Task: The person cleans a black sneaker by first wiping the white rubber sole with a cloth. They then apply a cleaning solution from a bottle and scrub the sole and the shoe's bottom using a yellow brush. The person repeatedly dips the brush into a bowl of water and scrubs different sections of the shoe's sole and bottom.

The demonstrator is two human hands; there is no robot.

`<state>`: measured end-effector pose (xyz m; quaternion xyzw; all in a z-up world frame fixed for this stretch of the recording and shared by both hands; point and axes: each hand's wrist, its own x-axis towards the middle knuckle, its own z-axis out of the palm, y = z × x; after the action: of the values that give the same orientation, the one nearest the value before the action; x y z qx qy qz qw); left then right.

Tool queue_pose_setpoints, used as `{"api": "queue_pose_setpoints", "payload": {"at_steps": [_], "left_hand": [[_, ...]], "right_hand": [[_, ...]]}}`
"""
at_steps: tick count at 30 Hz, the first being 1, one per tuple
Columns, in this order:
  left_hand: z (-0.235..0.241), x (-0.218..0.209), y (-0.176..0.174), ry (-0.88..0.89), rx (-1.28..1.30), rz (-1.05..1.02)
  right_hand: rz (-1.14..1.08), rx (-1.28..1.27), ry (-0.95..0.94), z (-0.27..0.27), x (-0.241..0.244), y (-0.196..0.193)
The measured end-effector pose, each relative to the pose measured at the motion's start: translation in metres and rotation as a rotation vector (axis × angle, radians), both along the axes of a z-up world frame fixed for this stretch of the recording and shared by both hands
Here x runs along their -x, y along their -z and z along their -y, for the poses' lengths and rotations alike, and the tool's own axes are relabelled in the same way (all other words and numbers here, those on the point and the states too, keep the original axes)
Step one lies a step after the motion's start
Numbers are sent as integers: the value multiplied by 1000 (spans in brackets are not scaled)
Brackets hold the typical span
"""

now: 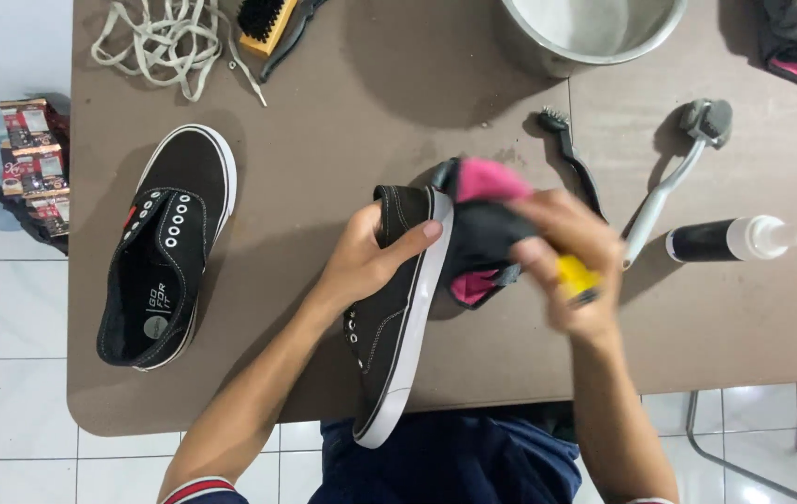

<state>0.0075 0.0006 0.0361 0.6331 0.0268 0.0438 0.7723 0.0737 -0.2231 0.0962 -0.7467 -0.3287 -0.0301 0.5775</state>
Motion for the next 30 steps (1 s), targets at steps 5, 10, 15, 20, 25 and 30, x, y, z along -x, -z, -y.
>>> {"api": "queue_pose_setpoints", "payload": {"at_steps": [5,10,15,20,25,30], "left_hand": [[2,5,-12,24,-54,117],[11,15,-30,61,-66,46],[10,13,-36,94,-195,-146],[8,14,-31,105,-289,-214],[4,11,-15,134,-165,43],[-6,7,-1,174,141,-45]], "right_hand": [[237,72,-95,-44,20,4],[336,158,64,-17,-3,12],[192,243,239,10,-12,21],[-76,313,310,24,-21,43],[58,435,346,28,-8,36],[140,381,387,25,12,35]]}}
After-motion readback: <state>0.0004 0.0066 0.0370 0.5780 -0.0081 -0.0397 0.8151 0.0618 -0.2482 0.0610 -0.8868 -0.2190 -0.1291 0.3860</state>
